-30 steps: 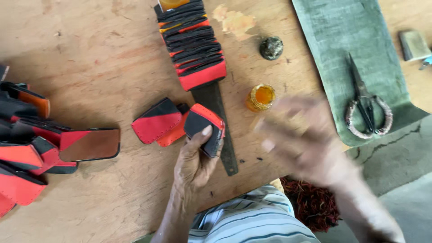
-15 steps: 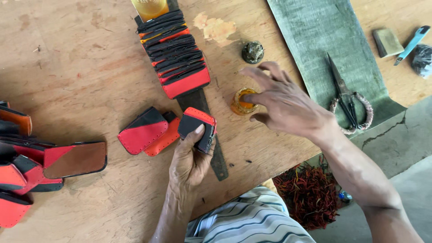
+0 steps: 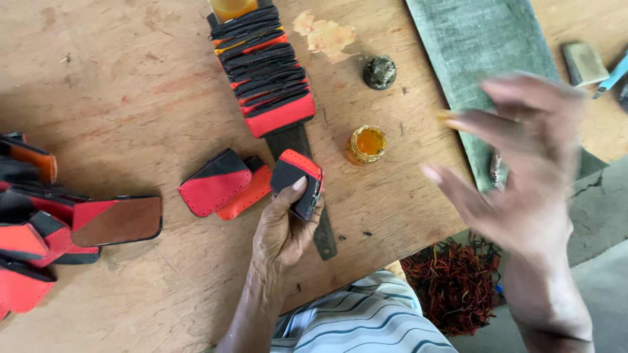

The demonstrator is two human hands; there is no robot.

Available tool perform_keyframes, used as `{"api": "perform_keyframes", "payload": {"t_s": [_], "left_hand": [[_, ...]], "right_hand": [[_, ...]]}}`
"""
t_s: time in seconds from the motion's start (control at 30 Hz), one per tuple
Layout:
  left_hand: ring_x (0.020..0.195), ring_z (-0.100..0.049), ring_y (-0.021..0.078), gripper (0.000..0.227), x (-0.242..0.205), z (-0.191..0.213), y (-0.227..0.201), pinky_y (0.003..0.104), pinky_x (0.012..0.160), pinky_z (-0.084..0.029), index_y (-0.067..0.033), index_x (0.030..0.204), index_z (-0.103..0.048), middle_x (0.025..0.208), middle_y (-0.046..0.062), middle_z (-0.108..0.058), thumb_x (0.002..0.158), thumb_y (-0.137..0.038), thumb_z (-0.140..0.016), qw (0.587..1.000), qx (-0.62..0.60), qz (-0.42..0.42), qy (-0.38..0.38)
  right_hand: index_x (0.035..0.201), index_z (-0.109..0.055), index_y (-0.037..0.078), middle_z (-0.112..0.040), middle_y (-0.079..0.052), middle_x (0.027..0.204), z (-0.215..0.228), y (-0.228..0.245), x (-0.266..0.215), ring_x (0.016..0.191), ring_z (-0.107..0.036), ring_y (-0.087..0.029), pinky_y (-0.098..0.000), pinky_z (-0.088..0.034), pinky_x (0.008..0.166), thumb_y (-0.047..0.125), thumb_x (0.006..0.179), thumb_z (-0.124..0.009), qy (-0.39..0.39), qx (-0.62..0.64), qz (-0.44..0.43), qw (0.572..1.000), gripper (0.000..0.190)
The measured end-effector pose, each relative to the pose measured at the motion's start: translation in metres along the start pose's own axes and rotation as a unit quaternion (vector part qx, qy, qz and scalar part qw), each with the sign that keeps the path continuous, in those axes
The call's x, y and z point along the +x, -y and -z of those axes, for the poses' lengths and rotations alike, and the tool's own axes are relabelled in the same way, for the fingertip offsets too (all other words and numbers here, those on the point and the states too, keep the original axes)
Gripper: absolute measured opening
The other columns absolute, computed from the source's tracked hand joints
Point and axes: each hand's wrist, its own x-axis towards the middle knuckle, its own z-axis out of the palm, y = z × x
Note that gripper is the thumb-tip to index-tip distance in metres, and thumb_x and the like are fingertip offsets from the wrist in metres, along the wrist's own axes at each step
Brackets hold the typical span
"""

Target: The person applies a yellowish liquid finish to the edges of small, pre-punched leather pieces using their finger. They work on multiple pieces, including red, black, and yellow ones, picking them up from a stack, applying the substance, and placing them back.

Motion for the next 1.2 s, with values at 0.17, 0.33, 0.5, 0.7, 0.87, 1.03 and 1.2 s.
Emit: {"api": "perform_keyframes", "payload": {"t_s": [0.17,0.33,0.5,0.7,0.87,1.03,1.2], "left_hand": [[0.095,-0.074,0.0227,0.025,-0.004,-0.014,0.003,0.034,0.085,-0.064,0.0003,0.115,-0.06,0.105,0.012,-0.072,0.091,0.004,-0.067,0.999,-0.001,-0.024,-0.029],[0.095,-0.074,0.0215,0.023,-0.007,-0.022,0.004,0.036,0.085,-0.063,0.0006,0.116,-0.061,0.106,0.012,-0.072,0.094,0.004,-0.067,0.999,0.001,-0.045,0.002],[0.098,-0.074,0.0194,0.024,-0.002,-0.022,0.006,0.03,0.089,-0.063,0.002,0.116,-0.061,0.108,0.012,-0.073,0.093,0.005,-0.067,0.997,-0.024,-0.068,-0.015],[0.096,-0.073,0.0178,0.024,0.0,-0.021,0.005,0.029,0.086,-0.063,0.0006,0.115,-0.061,0.108,0.01,-0.071,0.092,0.005,-0.068,0.997,-0.023,-0.071,-0.029],[0.097,-0.072,0.0172,0.023,-0.007,-0.017,0.006,0.027,0.084,-0.062,0.0007,0.115,-0.062,0.108,0.01,-0.071,0.094,0.006,-0.069,0.996,-0.039,-0.072,-0.016],[0.094,-0.072,0.0181,0.022,-0.006,-0.024,0.005,0.029,0.082,-0.061,0.0023,0.115,-0.063,0.107,0.011,-0.071,0.093,0.004,-0.069,0.997,-0.026,-0.066,-0.004],[0.097,-0.073,0.0173,0.024,-0.01,-0.027,0.003,0.029,0.088,-0.061,0.0016,0.115,-0.063,0.107,0.01,-0.073,0.092,0.005,-0.067,0.997,-0.024,-0.075,-0.019]], "right_hand": [[0.143,-0.057,0.015,-0.037,-0.011,0.152,-0.038,0.021,-0.006,0.137,-0.046,-0.027,-0.0428,-0.052,0.107,0.026,0.081,-0.087,0.165,0.156,0.039,0.973,0.069],[0.143,-0.06,0.02,-0.045,-0.01,0.151,-0.058,0.032,0.002,0.134,-0.048,-0.026,-0.0443,-0.048,0.103,0.021,0.081,-0.088,0.182,0.101,0.128,0.97,0.067],[0.137,-0.066,0.02,-0.046,-0.016,0.146,-0.058,0.032,0.002,0.129,-0.05,-0.035,-0.0454,-0.047,0.101,0.012,0.078,-0.081,0.153,-0.001,0.145,0.977,0.061],[0.134,-0.071,0.017,-0.047,-0.016,0.146,-0.061,0.033,-0.004,0.125,-0.054,-0.035,-0.0475,-0.048,0.102,0.007,0.076,-0.077,0.127,-0.095,0.171,0.972,0.058],[0.137,-0.069,0.016,-0.046,-0.013,0.15,-0.054,0.041,-0.008,0.127,-0.052,-0.038,-0.0435,-0.049,0.106,0.008,0.081,-0.077,0.117,-0.151,0.17,0.967,0.057],[0.137,-0.07,0.025,-0.038,-0.01,0.153,-0.062,0.044,-0.01,0.124,-0.052,-0.033,-0.0438,-0.049,0.102,0.015,0.082,-0.078,0.153,-0.124,0.191,0.962,0.057],[0.143,-0.065,0.03,-0.035,-0.008,0.156,-0.07,0.041,-0.015,0.128,-0.048,-0.03,-0.0395,-0.05,0.104,0.01,0.088,-0.078,0.116,-0.138,0.198,0.964,0.06]]}}
